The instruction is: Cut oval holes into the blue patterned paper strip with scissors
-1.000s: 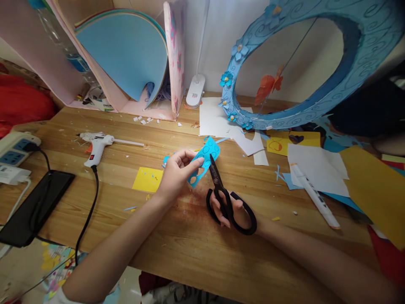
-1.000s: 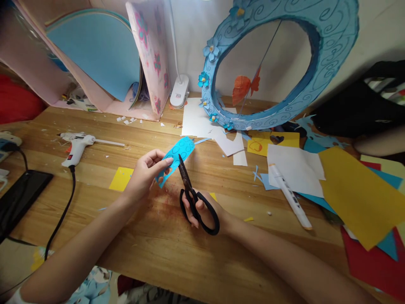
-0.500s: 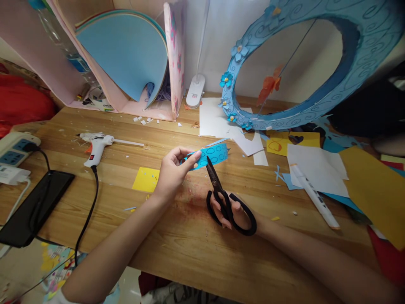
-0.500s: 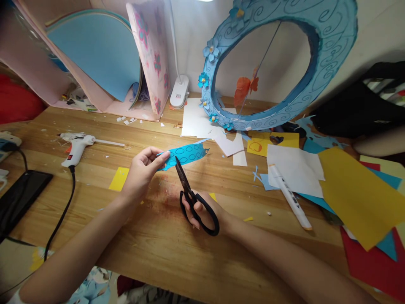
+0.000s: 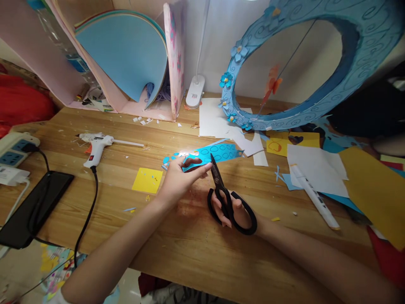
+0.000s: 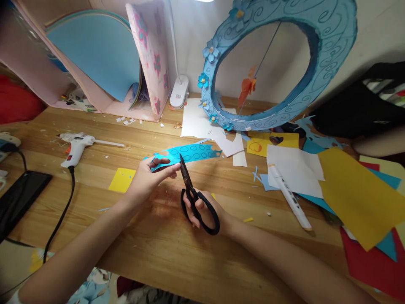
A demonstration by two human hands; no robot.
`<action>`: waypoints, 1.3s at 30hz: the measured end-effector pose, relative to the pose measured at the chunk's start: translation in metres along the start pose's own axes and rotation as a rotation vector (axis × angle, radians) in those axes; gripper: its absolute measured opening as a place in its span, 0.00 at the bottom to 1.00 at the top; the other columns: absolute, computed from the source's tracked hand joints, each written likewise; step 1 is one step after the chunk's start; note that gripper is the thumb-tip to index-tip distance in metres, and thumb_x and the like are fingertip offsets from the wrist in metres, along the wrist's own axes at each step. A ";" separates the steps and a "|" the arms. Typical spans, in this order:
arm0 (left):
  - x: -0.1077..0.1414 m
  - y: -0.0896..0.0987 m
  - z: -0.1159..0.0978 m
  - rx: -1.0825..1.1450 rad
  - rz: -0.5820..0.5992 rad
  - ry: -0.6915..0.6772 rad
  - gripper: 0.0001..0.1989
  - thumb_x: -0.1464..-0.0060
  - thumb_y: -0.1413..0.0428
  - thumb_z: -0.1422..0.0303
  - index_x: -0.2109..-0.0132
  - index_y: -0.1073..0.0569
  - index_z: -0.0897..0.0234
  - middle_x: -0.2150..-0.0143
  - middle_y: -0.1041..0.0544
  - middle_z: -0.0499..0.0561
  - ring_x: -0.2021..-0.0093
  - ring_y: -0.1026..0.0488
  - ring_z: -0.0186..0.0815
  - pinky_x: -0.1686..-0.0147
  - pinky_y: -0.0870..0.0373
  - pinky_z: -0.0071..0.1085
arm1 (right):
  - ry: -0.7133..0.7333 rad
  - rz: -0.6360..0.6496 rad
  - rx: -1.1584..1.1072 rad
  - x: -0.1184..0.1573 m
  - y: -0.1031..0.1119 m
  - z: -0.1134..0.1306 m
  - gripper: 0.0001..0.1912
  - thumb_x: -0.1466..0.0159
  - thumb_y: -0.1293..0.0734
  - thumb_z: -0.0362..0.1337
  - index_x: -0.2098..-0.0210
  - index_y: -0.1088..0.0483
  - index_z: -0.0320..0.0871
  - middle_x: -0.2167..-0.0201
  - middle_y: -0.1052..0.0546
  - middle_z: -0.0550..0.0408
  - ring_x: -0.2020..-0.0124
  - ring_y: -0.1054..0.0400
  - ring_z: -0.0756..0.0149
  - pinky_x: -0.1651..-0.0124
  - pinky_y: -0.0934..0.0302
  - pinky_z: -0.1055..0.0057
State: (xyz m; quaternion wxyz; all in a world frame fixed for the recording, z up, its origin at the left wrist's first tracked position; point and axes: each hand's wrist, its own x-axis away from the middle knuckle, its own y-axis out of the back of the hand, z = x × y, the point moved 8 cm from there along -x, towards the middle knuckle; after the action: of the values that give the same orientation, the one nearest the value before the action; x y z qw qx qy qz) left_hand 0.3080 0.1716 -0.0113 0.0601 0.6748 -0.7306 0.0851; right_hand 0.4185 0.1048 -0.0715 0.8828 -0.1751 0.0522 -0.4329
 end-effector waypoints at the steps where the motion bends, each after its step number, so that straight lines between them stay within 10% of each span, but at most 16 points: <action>1: 0.000 0.000 0.001 0.005 -0.007 0.011 0.13 0.58 0.36 0.62 0.70 0.28 0.66 0.74 0.26 0.46 0.72 0.25 0.32 0.67 0.27 0.28 | 0.003 -0.005 0.011 0.000 0.000 0.001 0.34 0.49 0.45 0.71 0.73 0.42 0.44 0.92 0.41 0.68 0.93 0.54 0.78 0.88 0.52 0.78; 21: 0.007 0.000 -0.006 0.083 -0.094 0.000 0.14 0.59 0.36 0.66 0.70 0.34 0.64 0.74 0.29 0.42 0.76 0.30 0.26 0.71 0.31 0.24 | 0.027 0.050 0.006 0.002 -0.001 -0.002 0.36 0.48 0.47 0.72 0.69 0.40 0.42 0.89 0.38 0.65 0.90 0.49 0.75 0.85 0.52 0.77; 39: 0.002 -0.009 -0.008 0.061 0.123 -0.058 0.09 0.54 0.40 0.66 0.67 0.32 0.63 0.78 0.31 0.42 0.76 0.33 0.27 0.71 0.35 0.25 | 0.046 0.065 0.030 0.000 -0.005 0.004 0.35 0.48 0.47 0.71 0.71 0.42 0.43 0.89 0.40 0.66 0.91 0.51 0.77 0.86 0.53 0.77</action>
State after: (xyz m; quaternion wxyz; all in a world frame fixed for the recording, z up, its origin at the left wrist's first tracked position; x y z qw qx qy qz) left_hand 0.3163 0.1704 -0.0025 0.0130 0.6323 -0.7692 0.0914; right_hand 0.4156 0.1027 -0.0661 0.8975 -0.1499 0.0716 -0.4086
